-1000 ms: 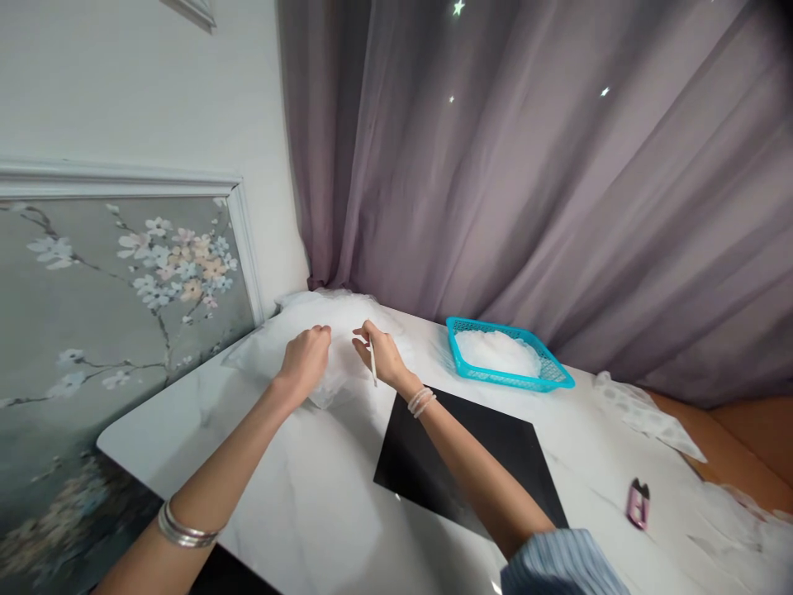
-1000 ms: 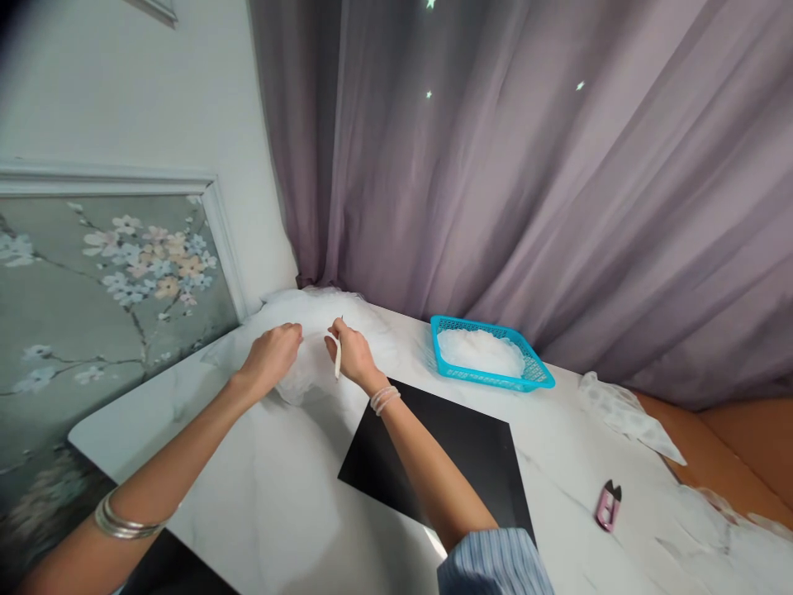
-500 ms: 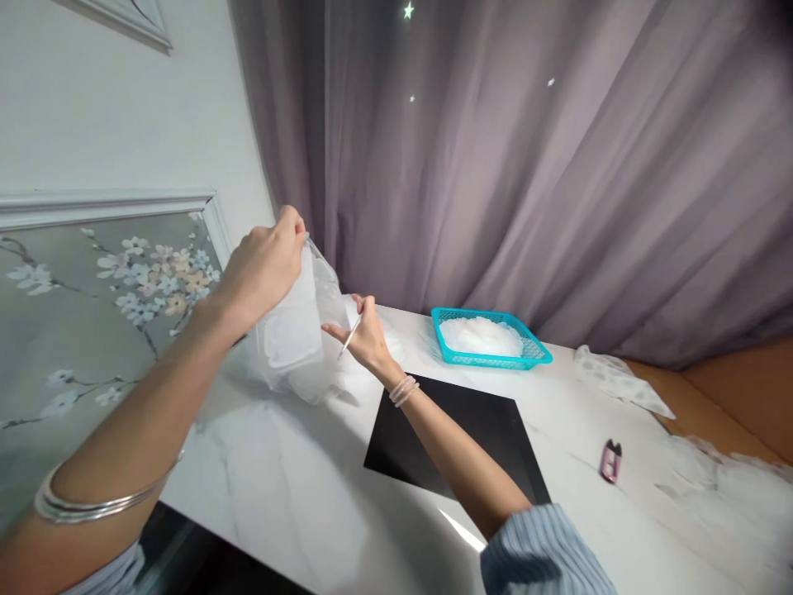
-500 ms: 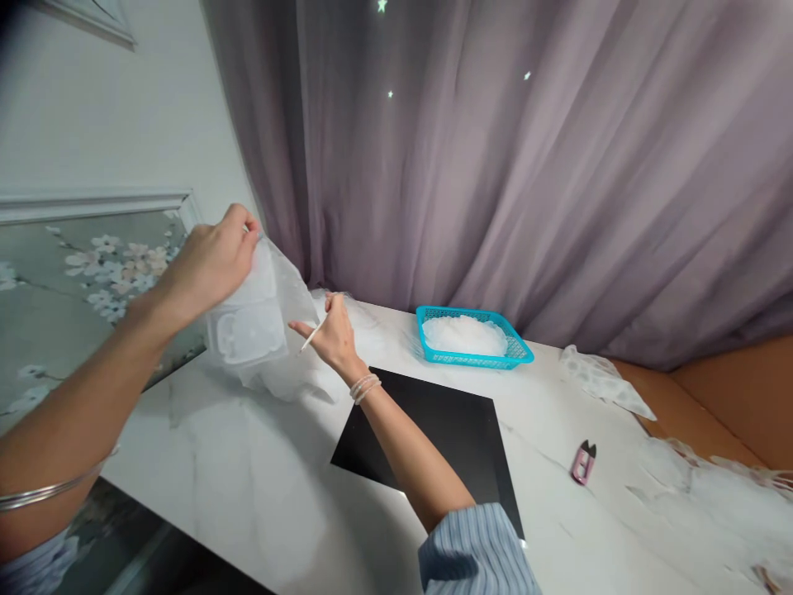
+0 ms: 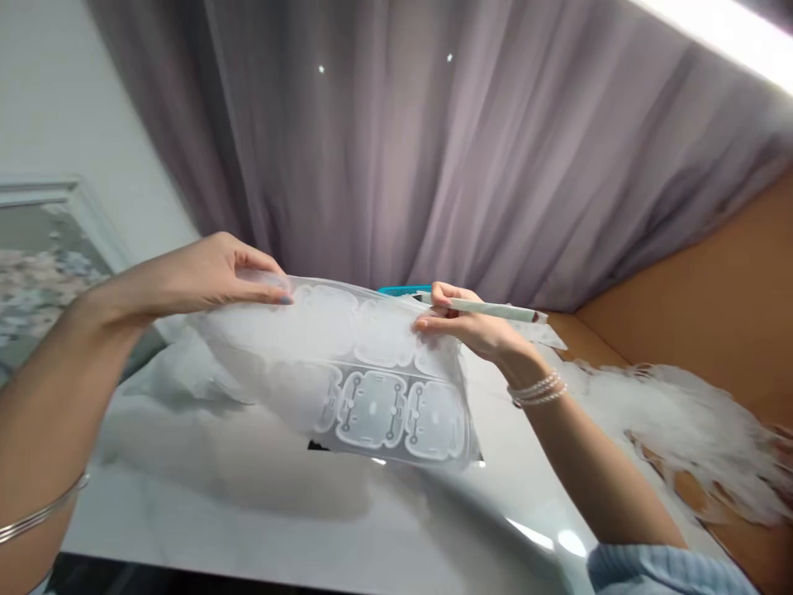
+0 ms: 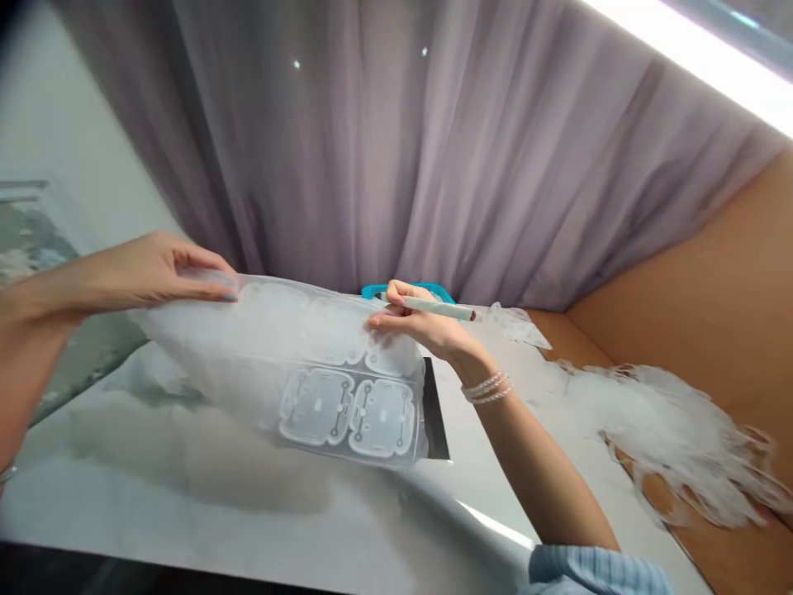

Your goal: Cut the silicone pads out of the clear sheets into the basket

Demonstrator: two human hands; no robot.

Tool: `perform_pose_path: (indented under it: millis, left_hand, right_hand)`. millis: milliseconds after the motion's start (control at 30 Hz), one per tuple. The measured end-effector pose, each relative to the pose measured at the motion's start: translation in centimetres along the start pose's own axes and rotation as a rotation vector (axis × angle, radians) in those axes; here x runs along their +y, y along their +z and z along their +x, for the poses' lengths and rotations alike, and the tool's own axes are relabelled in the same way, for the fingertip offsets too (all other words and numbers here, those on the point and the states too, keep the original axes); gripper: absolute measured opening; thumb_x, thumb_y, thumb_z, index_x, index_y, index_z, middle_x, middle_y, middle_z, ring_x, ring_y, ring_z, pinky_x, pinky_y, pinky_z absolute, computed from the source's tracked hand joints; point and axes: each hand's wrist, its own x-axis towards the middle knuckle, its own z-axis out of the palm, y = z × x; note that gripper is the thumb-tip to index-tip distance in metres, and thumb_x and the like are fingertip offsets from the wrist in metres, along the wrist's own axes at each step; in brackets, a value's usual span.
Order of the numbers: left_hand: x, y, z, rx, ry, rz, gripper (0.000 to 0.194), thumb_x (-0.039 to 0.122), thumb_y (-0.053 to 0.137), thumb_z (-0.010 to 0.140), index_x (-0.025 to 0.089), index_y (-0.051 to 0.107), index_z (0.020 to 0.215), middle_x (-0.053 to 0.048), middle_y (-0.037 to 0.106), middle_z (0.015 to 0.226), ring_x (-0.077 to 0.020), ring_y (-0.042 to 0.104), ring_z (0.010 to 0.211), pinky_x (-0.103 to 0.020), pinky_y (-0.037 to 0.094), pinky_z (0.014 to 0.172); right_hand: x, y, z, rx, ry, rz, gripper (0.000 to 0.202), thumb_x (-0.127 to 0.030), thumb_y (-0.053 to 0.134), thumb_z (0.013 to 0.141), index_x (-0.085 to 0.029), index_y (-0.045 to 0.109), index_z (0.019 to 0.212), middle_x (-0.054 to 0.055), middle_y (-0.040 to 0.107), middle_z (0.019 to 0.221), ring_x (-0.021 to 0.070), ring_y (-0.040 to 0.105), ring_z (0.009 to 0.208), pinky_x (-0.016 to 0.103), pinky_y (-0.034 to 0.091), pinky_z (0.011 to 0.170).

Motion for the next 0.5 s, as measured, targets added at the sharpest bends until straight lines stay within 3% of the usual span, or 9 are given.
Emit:
perform_pose_path:
  millis: [100, 267, 367, 500]
  left_hand:
    - [1.6, 4.2, 1.7, -0.224, 0.009, -0.104, 0.039, 0.055, 0.075, 0.073, 0.019, 0.076, 0.089, 0.007, 0.052, 0.055, -0.0065, 0.040, 0.051, -0.018, 0.028, 0.046]
    - [2.2, 9.8, 4.6, -0.191, 0.072, -0.164, 0.029, 0.046, 0.067, 0.083, 0.018, 0.073, 0.087, 0.008, 0.043, 0.050, -0.0074, 0.035, 0.049, -0.021, 0.028, 0.047]
    - [1.7, 12.1, 6.2, -0.123, 0.124, -0.156, 0.026, 0.042, 0.066, 0.083, 0.018, 0.073, 0.089, 0.006, 0.060, 0.062, -0.0086, 0.045, 0.055, -0.022, 0.038, 0.053]
    - [1.0, 13.8, 6.9, 0.038, 0.214, -0.108, 0.021, 0.037, 0.066, 0.083, 0.019, 0.075, 0.090, 0.002, 0.075, 0.090, -0.0138, 0.061, 0.080, -0.029, 0.050, 0.081]
  right_hand:
    - [0.8, -2.8, -1.6, 0.060, 0.089, -0.053, 0.054, -0.032, 0.086, 0.071, -0.023, 0.033, 0.074, -0.006, 0.050, 0.067, 0.0140, 0.066, 0.069, 0.023, 0.050, 0.057]
    - [3.9, -6.8, -1.7, 0.165, 0.101, -0.085, 0.056, -0.035, 0.085, 0.069, -0.023, 0.030, 0.073, -0.007, 0.045, 0.065, 0.0181, 0.069, 0.077, 0.024, 0.048, 0.060]
    - [5.0, -8.3, -0.6, 0.235, 0.106, -0.143, 0.058, -0.035, 0.086, 0.066, -0.023, 0.029, 0.072, -0.008, 0.044, 0.063, 0.0167, 0.066, 0.073, 0.023, 0.041, 0.058]
    - [5.9, -8.8, 0.3, 0.298, 0.017, -0.321, 0.055, -0.038, 0.082, 0.072, -0.023, 0.028, 0.071, -0.007, 0.043, 0.063, 0.0168, 0.064, 0.074, 0.023, 0.037, 0.058]
